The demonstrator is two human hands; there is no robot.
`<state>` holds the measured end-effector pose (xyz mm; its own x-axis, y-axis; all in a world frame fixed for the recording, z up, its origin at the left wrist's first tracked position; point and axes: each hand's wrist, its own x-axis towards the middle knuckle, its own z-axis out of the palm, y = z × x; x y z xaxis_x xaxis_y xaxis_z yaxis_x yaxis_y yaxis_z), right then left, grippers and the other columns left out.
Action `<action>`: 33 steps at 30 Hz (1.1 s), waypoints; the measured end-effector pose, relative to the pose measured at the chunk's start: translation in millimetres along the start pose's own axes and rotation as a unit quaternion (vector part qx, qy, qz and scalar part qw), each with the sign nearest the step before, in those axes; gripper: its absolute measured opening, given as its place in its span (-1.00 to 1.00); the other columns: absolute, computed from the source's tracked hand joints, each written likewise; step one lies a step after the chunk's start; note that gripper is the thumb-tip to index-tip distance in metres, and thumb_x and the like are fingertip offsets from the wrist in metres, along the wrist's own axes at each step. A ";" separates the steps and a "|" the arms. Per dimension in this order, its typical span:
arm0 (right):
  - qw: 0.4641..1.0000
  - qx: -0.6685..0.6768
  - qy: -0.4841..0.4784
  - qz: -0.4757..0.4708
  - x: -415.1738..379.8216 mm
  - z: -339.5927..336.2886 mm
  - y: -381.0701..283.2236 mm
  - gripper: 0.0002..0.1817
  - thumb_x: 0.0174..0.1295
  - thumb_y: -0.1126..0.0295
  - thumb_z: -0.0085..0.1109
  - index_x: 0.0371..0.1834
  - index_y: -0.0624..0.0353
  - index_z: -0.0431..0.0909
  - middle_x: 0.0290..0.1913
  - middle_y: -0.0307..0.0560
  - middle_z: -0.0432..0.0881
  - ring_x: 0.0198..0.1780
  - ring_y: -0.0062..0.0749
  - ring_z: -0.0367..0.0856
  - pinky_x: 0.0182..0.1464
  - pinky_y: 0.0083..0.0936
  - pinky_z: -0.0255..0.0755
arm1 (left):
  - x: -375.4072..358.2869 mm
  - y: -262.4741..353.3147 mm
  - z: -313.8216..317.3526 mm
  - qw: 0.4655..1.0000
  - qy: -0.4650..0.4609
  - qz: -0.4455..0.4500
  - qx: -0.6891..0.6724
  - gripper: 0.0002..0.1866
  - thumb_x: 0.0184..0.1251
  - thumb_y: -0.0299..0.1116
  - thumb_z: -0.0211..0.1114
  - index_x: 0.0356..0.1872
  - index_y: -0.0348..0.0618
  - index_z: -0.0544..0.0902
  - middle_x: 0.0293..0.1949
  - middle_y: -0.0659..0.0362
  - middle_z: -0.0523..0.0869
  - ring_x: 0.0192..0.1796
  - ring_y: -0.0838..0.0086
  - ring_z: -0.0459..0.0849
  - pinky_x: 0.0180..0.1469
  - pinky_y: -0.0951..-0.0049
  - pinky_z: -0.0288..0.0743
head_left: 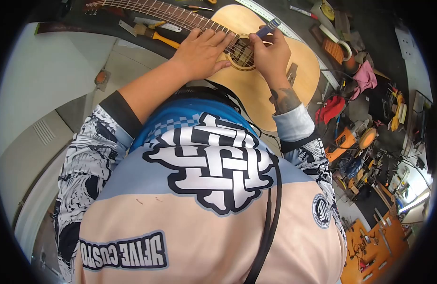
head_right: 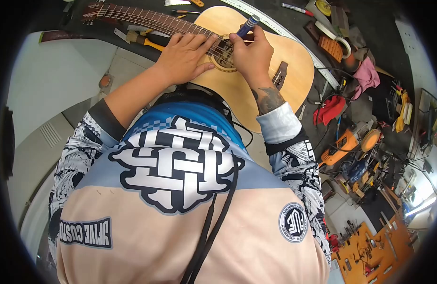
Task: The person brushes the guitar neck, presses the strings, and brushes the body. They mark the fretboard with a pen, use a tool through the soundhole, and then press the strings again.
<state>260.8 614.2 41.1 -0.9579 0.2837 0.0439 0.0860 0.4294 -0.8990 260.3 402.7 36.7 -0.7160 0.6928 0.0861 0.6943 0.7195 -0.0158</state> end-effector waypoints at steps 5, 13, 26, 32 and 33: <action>0.999 -0.039 0.010 0.010 -1.0 -3.0 3.9 -0.66 0.25 0.31 0.47 -0.02 0.28 0.65 -0.24 0.09 0.85 -0.29 -0.19 0.86 -0.18 -0.34 0.69 | 1.9 3.5 1.9 1.000 0.003 0.004 -0.001 -0.19 0.50 0.23 0.17 0.63 0.01 0.32 0.25 0.20 0.57 0.27 0.37 0.48 0.31 0.22 0.24; 0.993 -0.112 0.021 -0.022 -2.2 -0.9 -3.7 -0.67 0.31 0.40 0.46 0.05 0.30 0.63 -0.26 0.05 0.83 -0.37 -0.41 0.84 -0.30 -0.50 0.65 | 5.6 7.4 -3.4 1.000 -0.018 0.007 0.008 -0.17 0.49 0.23 0.18 0.62 -0.03 0.32 0.27 0.20 0.55 0.27 0.38 0.47 0.35 0.19 0.25; 0.993 -0.068 -0.091 -0.017 0.7 -10.6 -1.7 -0.62 0.31 0.43 0.47 0.12 0.28 0.57 -0.17 0.01 0.82 -0.19 -0.36 0.85 -0.14 -0.46 0.67 | 5.1 12.0 -1.9 1.000 -0.024 -0.006 -0.012 -0.18 0.52 0.23 0.15 0.63 -0.04 0.31 0.24 0.22 0.55 0.26 0.40 0.46 0.36 0.24 0.24; 0.980 -0.032 -0.172 -0.097 5.7 -13.6 15.8 -0.62 0.30 0.59 0.40 0.10 0.22 0.44 -0.15 0.01 0.78 -0.10 -0.26 0.84 -0.02 -0.38 0.67 | 0.4 8.0 0.5 1.000 -0.009 0.000 -0.009 -0.17 0.51 0.23 0.17 0.63 -0.04 0.32 0.21 0.23 0.56 0.25 0.41 0.45 0.35 0.24 0.24; 0.978 -0.026 -0.170 -0.118 3.7 -12.0 16.9 -0.62 0.30 0.60 0.39 0.09 0.21 0.42 -0.17 -0.01 0.77 -0.12 -0.26 0.84 -0.04 -0.38 0.67 | -0.6 7.3 -0.7 1.000 -0.014 0.001 -0.010 -0.17 0.50 0.23 0.17 0.62 -0.04 0.32 0.21 0.23 0.56 0.25 0.41 0.45 0.35 0.24 0.24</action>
<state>262.0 632.8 31.3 -0.9877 -0.1264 0.0919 -0.1431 0.4948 -0.8571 265.8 407.5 37.3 -0.7167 0.6949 0.0586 0.6963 0.7178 0.0033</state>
